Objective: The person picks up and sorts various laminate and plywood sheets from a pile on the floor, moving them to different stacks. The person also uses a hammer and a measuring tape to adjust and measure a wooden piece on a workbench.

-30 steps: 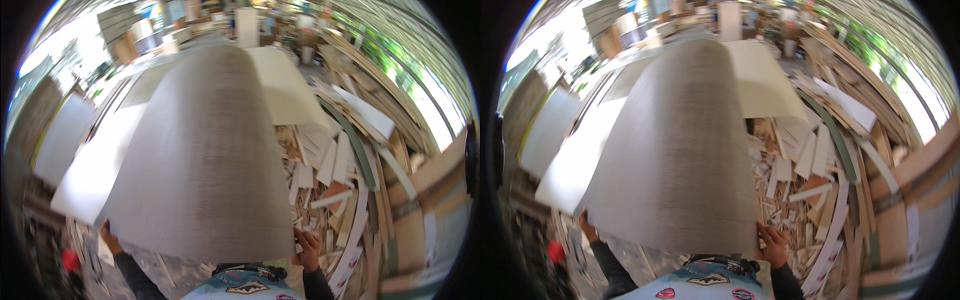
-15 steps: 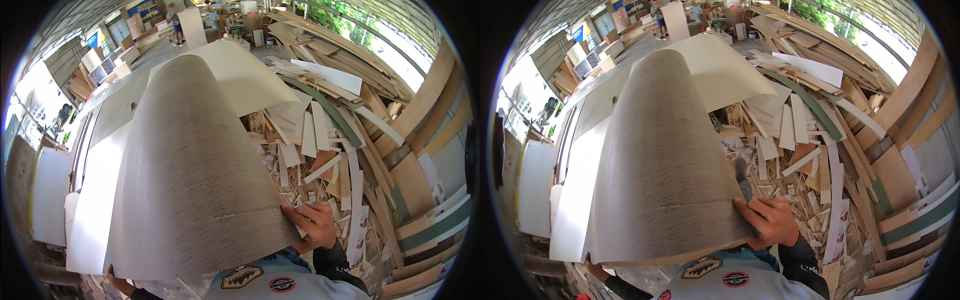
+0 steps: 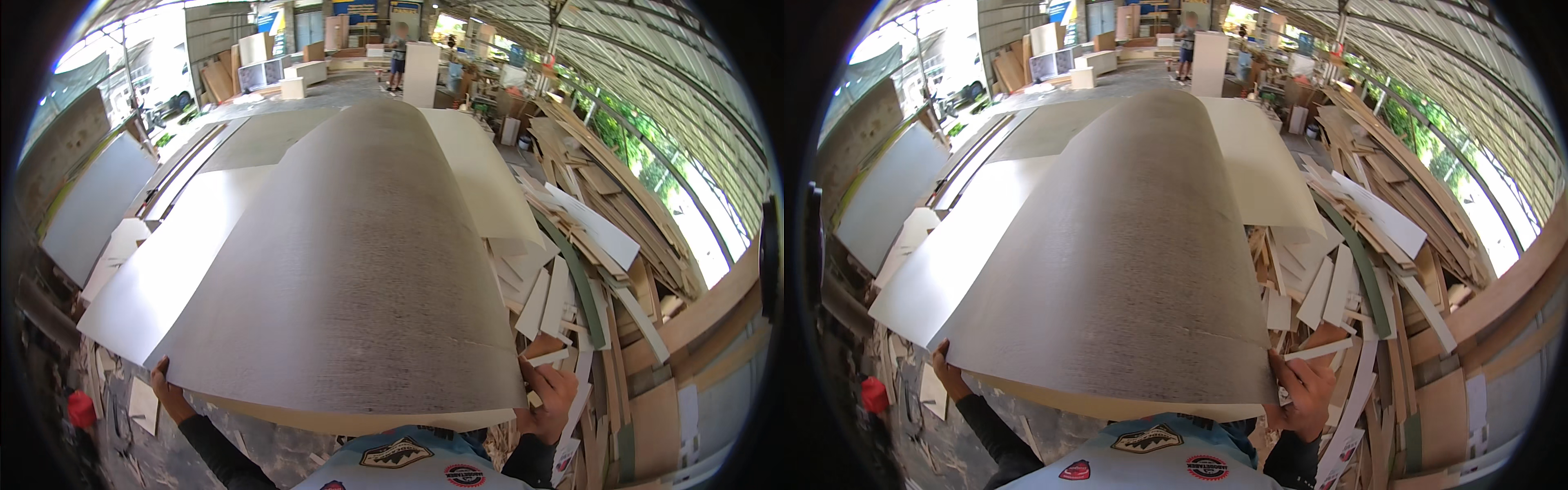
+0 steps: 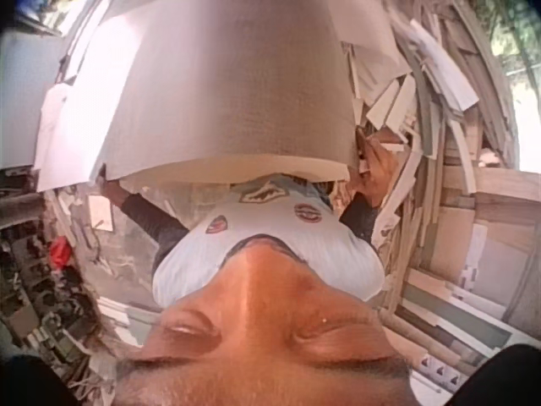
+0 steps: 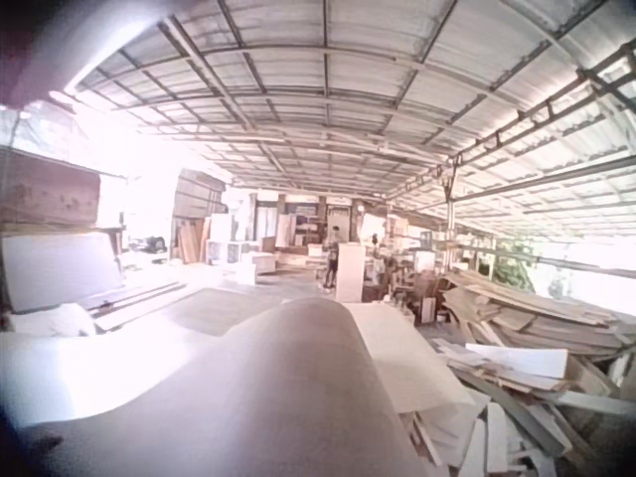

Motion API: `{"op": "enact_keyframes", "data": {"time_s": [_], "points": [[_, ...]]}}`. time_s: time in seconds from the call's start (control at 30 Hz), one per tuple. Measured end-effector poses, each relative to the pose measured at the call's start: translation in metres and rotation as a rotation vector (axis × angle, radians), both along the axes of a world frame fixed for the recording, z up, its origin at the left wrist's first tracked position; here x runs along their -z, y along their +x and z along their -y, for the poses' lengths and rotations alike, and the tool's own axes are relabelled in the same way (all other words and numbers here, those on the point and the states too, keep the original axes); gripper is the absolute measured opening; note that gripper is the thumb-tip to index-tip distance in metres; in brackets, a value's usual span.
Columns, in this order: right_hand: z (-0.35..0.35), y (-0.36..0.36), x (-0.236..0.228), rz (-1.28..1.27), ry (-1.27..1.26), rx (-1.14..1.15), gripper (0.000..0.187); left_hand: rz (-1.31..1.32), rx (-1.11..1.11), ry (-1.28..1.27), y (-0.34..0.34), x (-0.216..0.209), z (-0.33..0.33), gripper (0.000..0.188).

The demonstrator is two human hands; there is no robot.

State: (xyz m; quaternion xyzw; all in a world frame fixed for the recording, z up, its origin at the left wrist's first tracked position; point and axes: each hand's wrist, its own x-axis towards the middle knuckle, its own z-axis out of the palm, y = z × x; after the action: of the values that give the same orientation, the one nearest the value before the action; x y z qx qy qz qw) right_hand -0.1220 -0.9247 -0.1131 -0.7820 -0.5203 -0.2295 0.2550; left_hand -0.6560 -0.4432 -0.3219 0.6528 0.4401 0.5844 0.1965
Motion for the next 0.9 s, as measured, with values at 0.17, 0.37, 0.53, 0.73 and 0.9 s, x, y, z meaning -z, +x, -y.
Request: {"op": "enact_keyframes", "data": {"time_s": [0.17,0.37,0.53,0.73,0.9], "points": [[0.009,0.003,0.016,-0.056,-0.007,0.018,0.056,0.300,0.118,-0.090,0.011,-0.007,-0.001,0.041],[0.014,0.008,0.029,-0.151,0.056,0.040,0.055,0.278,0.055,-0.132,0.052,-0.041,0.037,0.042],[0.012,0.010,0.033,-0.134,0.118,0.017,0.060,0.263,-0.002,-0.132,0.064,-0.061,0.056,0.042],[0.007,0.015,0.040,-0.118,0.203,-0.031,0.073,0.227,-0.022,-0.142,0.067,-0.062,0.060,0.040],[0.005,0.010,0.053,-0.271,0.293,-0.041,0.073,0.302,0.001,-0.146,0.032,-0.028,0.037,0.035]]}}
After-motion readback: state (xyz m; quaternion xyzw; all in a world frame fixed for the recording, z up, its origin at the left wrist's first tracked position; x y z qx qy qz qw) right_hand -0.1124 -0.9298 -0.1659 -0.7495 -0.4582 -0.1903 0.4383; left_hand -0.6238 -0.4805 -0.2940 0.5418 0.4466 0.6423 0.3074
